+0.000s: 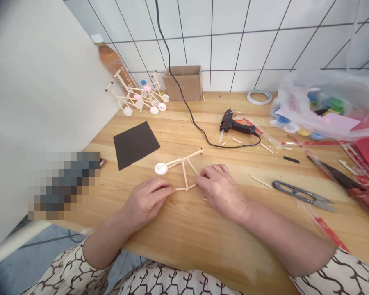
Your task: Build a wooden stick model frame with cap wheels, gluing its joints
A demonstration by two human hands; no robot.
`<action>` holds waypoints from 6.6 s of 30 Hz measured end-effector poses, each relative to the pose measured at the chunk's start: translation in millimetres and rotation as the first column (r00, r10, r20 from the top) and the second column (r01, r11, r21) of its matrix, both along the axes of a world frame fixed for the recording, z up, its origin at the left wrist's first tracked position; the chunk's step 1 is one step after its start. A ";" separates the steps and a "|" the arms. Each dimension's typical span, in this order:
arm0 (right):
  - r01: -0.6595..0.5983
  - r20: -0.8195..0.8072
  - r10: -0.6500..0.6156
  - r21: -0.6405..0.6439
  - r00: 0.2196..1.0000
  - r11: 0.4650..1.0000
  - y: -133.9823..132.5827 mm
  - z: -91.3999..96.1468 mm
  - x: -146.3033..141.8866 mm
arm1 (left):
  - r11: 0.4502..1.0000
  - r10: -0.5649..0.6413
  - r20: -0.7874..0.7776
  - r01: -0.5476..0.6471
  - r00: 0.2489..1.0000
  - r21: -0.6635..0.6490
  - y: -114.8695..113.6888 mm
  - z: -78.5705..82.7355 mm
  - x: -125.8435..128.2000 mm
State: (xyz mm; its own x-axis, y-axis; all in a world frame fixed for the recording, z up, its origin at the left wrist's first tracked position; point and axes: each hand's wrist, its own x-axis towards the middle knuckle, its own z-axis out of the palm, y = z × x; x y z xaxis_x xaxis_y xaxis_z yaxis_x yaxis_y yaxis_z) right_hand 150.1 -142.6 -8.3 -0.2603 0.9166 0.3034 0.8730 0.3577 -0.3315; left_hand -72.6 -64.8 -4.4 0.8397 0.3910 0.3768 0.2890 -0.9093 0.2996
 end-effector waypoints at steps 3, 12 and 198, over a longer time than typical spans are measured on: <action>-0.001 -0.003 0.000 -0.003 1.000 1.000 -0.1 0.3 -0.2 | 1.000 -0.005 0.003 0.005 1.000 0.005 0.3 -0.4 -0.1; 0.001 0.000 -0.001 -0.002 1.000 1.000 -0.1 1.3 -0.8 | 1.000 -0.004 -0.007 0.004 1.000 0.001 0.1 -0.3 -0.6; 0.099 -0.214 -0.092 0.022 0.973 0.995 -1.8 -7.2 12.1 | 0.442 0.630 0.199 -0.135 0.751 -0.887 50.9 21.3 47.4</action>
State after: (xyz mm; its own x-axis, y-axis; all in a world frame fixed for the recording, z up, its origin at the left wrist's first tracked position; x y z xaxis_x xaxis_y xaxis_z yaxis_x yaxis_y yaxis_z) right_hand 162.1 -144.4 -15.5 -0.0985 0.9230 0.3721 0.8146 0.2896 -0.5026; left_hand -25.2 -14.0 16.9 0.3344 0.9422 -0.0225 0.1458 -0.0282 0.9889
